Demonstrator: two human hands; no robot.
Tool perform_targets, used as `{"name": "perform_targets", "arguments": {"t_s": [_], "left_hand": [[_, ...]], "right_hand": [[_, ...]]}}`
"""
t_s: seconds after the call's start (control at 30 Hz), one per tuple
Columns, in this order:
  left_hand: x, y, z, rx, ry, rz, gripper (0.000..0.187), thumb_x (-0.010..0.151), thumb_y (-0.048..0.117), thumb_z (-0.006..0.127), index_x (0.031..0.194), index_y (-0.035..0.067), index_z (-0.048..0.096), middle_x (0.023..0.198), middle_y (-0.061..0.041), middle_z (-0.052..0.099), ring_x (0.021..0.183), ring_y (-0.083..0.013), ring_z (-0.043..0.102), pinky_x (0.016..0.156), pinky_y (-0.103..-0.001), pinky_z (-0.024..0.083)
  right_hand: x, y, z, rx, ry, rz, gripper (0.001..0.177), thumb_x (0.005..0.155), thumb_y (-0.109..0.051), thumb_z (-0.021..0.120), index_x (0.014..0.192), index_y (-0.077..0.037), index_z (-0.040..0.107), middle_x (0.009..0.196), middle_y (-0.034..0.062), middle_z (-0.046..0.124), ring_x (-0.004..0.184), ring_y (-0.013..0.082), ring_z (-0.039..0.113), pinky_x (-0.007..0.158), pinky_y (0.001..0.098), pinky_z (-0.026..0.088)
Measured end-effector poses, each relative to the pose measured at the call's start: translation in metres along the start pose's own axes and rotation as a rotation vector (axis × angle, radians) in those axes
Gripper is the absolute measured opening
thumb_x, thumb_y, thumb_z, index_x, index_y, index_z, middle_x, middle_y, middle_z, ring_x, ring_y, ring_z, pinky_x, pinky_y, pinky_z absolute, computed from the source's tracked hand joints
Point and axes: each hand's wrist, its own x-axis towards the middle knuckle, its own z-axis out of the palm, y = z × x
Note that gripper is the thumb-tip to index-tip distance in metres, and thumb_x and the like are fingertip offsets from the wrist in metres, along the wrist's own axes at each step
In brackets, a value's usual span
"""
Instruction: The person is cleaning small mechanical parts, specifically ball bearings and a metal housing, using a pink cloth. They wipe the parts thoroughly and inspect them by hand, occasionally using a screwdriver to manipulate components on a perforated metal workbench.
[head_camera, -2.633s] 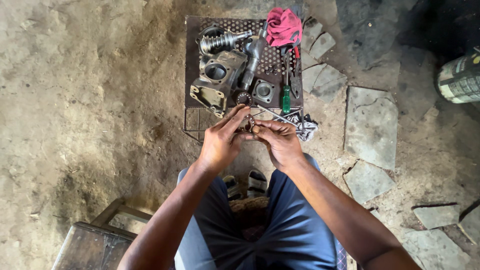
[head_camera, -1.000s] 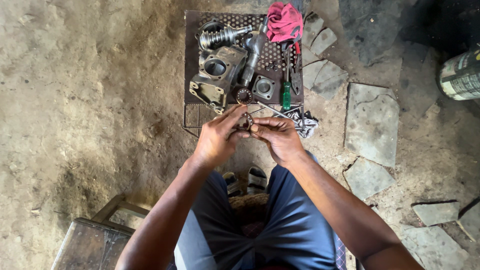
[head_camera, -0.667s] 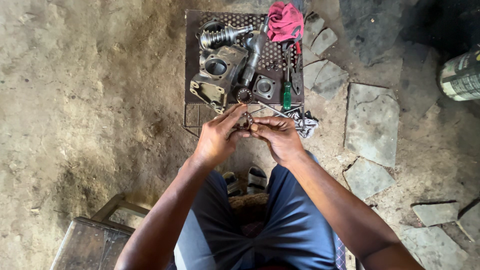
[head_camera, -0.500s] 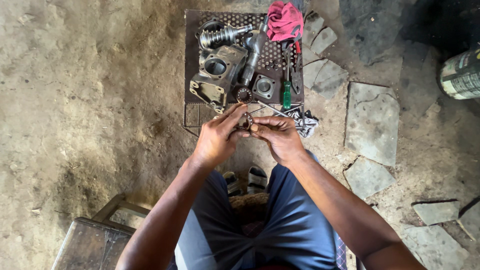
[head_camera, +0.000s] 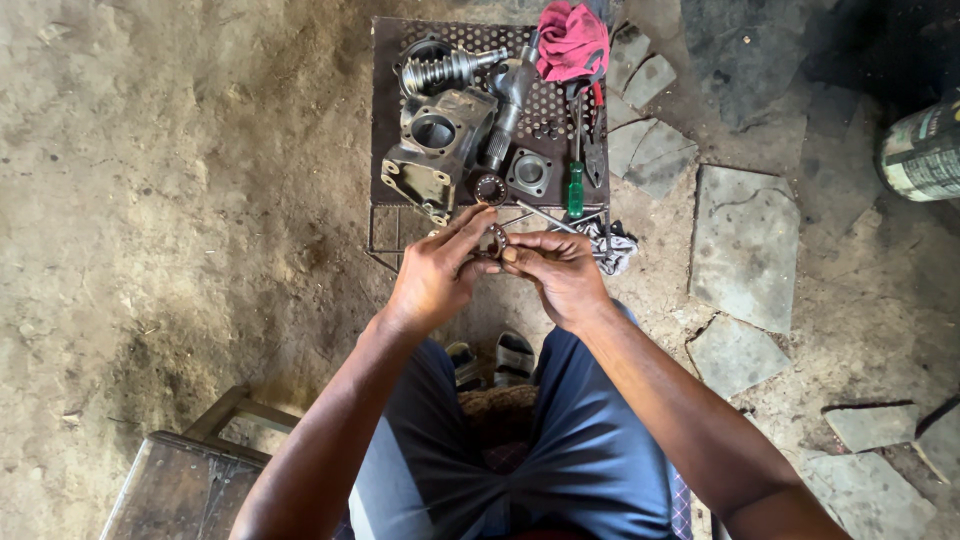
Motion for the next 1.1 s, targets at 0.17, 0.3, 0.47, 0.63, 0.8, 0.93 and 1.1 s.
{"name": "perform_targets", "arguments": {"t_s": [0.17,0.3,0.47,0.63,0.8,0.93,1.1], "left_hand": [[-0.001,-0.002,0.002,0.04,-0.007,0.004,0.061,0.083,-0.001,0.079,0.14,0.006,0.059,0.144,-0.017,0.063,0.125,-0.0335,0.067,0.1,-0.039,0.058],[-0.001,-0.003,0.0,0.003,-0.03,-0.03,0.064,0.081,-0.003,0.079,0.141,0.007,0.059,0.145,-0.018,0.061,0.127,-0.0328,0.066,0.101,-0.038,0.059],[0.001,0.0,-0.004,-0.037,-0.01,-0.005,0.068,0.077,0.002,0.084,0.14,0.007,0.058,0.144,-0.018,0.06,0.128,-0.0355,0.064,0.102,-0.04,0.059],[0.001,0.002,-0.004,-0.001,-0.011,0.028,0.067,0.08,0.001,0.083,0.141,0.009,0.058,0.146,-0.017,0.061,0.126,-0.0344,0.065,0.102,-0.039,0.06],[0.001,0.004,-0.005,0.027,-0.026,0.042,0.066,0.081,-0.001,0.08,0.142,0.007,0.057,0.147,-0.018,0.06,0.126,-0.0347,0.066,0.1,-0.038,0.061],[0.004,0.004,-0.009,0.027,-0.09,0.048,0.067,0.082,0.0,0.08,0.144,0.002,0.055,0.146,-0.021,0.059,0.125,-0.0378,0.066,0.101,-0.04,0.058],[0.005,-0.007,-0.014,-0.139,-0.182,0.019,0.069,0.077,0.003,0.083,0.14,0.0,0.056,0.138,-0.024,0.063,0.123,-0.0397,0.066,0.1,-0.043,0.057]], "right_hand": [[-0.001,-0.002,0.002,-0.011,-0.012,-0.008,0.025,0.091,0.0,0.076,0.116,0.005,0.074,0.103,0.0144,0.077,0.088,0.0197,0.074,0.086,0.0367,0.064],[-0.001,-0.003,0.002,-0.021,-0.045,-0.033,0.025,0.09,0.0,0.075,0.115,0.005,0.074,0.104,0.0151,0.078,0.09,0.0215,0.076,0.087,0.0385,0.065],[-0.001,0.0,0.0,-0.054,-0.016,-0.025,0.025,0.092,0.001,0.074,0.116,0.006,0.073,0.103,0.0168,0.077,0.089,0.022,0.076,0.086,0.0383,0.065],[-0.002,0.0,0.001,-0.033,-0.028,-0.039,0.024,0.093,0.0,0.074,0.116,0.006,0.073,0.102,0.0154,0.077,0.088,0.0203,0.075,0.085,0.0369,0.065],[-0.002,-0.004,0.003,-0.026,-0.037,-0.014,0.024,0.094,0.0,0.073,0.117,0.005,0.073,0.102,0.0136,0.076,0.087,0.0177,0.074,0.085,0.035,0.064],[0.0,-0.006,0.006,-0.031,-0.047,0.092,0.025,0.092,0.001,0.071,0.117,0.006,0.071,0.099,0.0127,0.075,0.084,0.0165,0.071,0.082,0.0322,0.061],[0.003,-0.002,0.008,0.03,-0.035,0.226,0.025,0.093,-0.003,0.068,0.115,0.009,0.069,0.099,0.0145,0.074,0.086,0.0172,0.07,0.079,0.0294,0.057]]}}
